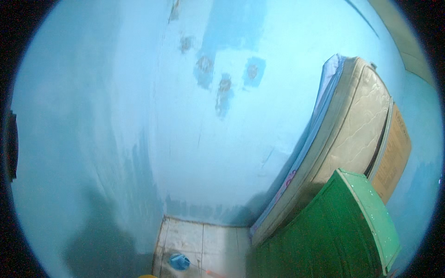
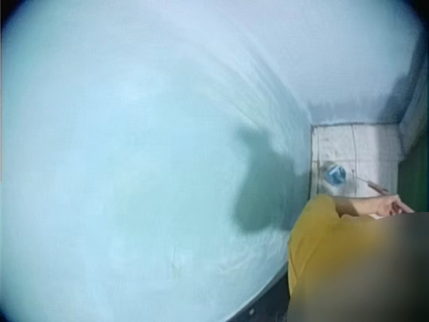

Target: The person paints a light blue wall using a paint roller attached to a long pink extension pole. They dip the roller into a bucket of paint and apply it to the wall in vertical strokes.

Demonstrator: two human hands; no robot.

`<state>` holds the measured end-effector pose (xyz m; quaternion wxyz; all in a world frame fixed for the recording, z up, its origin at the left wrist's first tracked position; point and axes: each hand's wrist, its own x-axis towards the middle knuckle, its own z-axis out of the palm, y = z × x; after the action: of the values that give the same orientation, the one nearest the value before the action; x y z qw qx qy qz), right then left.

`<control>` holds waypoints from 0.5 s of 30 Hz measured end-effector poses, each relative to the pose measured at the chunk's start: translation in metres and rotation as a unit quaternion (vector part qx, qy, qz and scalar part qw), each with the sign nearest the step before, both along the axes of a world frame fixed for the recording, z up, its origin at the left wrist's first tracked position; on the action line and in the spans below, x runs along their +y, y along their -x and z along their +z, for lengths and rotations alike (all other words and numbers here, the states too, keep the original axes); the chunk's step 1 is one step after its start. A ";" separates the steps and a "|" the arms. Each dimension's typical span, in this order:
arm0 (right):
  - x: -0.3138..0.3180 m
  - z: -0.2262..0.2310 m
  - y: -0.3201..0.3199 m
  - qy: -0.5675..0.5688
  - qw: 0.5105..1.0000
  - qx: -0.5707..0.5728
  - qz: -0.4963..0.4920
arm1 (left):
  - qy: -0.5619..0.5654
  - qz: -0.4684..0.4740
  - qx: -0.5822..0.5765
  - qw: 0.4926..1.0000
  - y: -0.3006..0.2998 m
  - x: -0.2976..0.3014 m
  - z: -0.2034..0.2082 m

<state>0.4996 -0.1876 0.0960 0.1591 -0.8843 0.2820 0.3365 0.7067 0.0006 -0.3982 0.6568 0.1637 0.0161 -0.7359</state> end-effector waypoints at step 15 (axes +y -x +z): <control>-0.066 -0.124 0.113 -0.269 0.928 -0.223 -0.133 | -0.128 0.311 -0.303 0.892 -0.051 -0.019 0.194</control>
<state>0.3864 -0.2537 -0.0277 0.4926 -0.8152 0.2531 0.1693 0.7582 -0.0186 -0.2040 0.7985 0.4476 -0.0393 -0.4005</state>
